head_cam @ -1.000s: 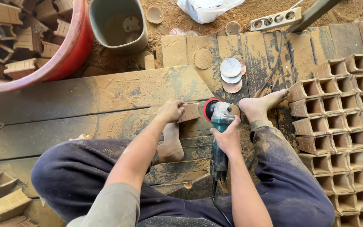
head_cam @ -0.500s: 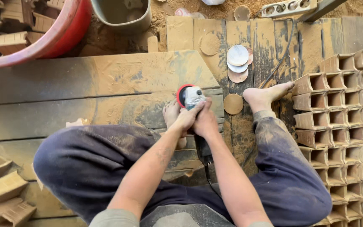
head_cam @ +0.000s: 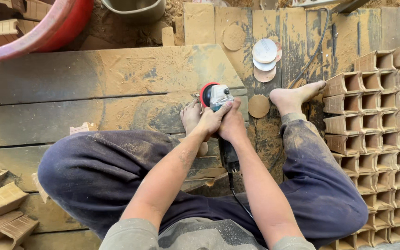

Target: The person sands small wooden planter-like objects using a power sander while sitting on a wooden platform.

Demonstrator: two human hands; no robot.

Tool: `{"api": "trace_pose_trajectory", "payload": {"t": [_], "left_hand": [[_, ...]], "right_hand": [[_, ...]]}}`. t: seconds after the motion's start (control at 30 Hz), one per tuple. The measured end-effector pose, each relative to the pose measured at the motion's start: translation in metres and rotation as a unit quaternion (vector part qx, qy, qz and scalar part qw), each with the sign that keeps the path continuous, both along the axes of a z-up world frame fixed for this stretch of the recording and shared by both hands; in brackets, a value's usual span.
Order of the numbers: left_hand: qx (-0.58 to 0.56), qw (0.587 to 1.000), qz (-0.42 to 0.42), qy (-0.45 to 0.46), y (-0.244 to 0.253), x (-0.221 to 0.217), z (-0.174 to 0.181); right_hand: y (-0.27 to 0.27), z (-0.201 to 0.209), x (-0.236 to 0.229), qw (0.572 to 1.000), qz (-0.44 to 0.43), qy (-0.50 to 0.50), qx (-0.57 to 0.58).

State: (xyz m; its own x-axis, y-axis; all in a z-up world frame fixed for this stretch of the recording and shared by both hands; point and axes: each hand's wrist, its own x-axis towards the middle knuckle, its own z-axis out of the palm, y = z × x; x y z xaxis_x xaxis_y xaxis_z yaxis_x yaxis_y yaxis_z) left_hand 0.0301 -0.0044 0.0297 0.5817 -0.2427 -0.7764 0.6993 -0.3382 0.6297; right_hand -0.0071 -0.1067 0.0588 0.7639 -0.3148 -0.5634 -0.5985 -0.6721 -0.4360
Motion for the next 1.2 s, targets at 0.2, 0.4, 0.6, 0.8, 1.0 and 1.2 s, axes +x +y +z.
{"api": "trace_pose_trajectory", "payload": {"t": [0.2,0.4,0.6,0.8,1.0,1.2], "left_hand": [[-0.027,0.999,-0.028,0.021,-0.012,0.002,0.05],[-0.017,1.0,0.005,0.004,0.012,0.003,0.049],[-0.029,0.997,-0.056,0.034,-0.017,-0.013,0.058],[-0.023,0.999,-0.02,0.026,0.004,-0.022,0.061],[-0.039,0.997,-0.055,0.041,-0.015,-0.025,0.067],[-0.038,0.999,-0.017,0.027,0.002,-0.025,0.067]], "right_hand": [[0.009,0.081,0.005,0.997,-0.068,-0.015,0.032],[0.023,0.047,0.003,0.999,-0.011,-0.011,0.045],[-0.01,0.053,-0.019,0.997,-0.07,-0.009,0.01],[0.024,0.081,-0.015,0.999,-0.036,0.003,0.031],[-0.009,0.055,-0.027,0.996,-0.087,-0.007,0.009],[0.029,0.075,-0.025,0.999,-0.022,0.013,0.022]]}}
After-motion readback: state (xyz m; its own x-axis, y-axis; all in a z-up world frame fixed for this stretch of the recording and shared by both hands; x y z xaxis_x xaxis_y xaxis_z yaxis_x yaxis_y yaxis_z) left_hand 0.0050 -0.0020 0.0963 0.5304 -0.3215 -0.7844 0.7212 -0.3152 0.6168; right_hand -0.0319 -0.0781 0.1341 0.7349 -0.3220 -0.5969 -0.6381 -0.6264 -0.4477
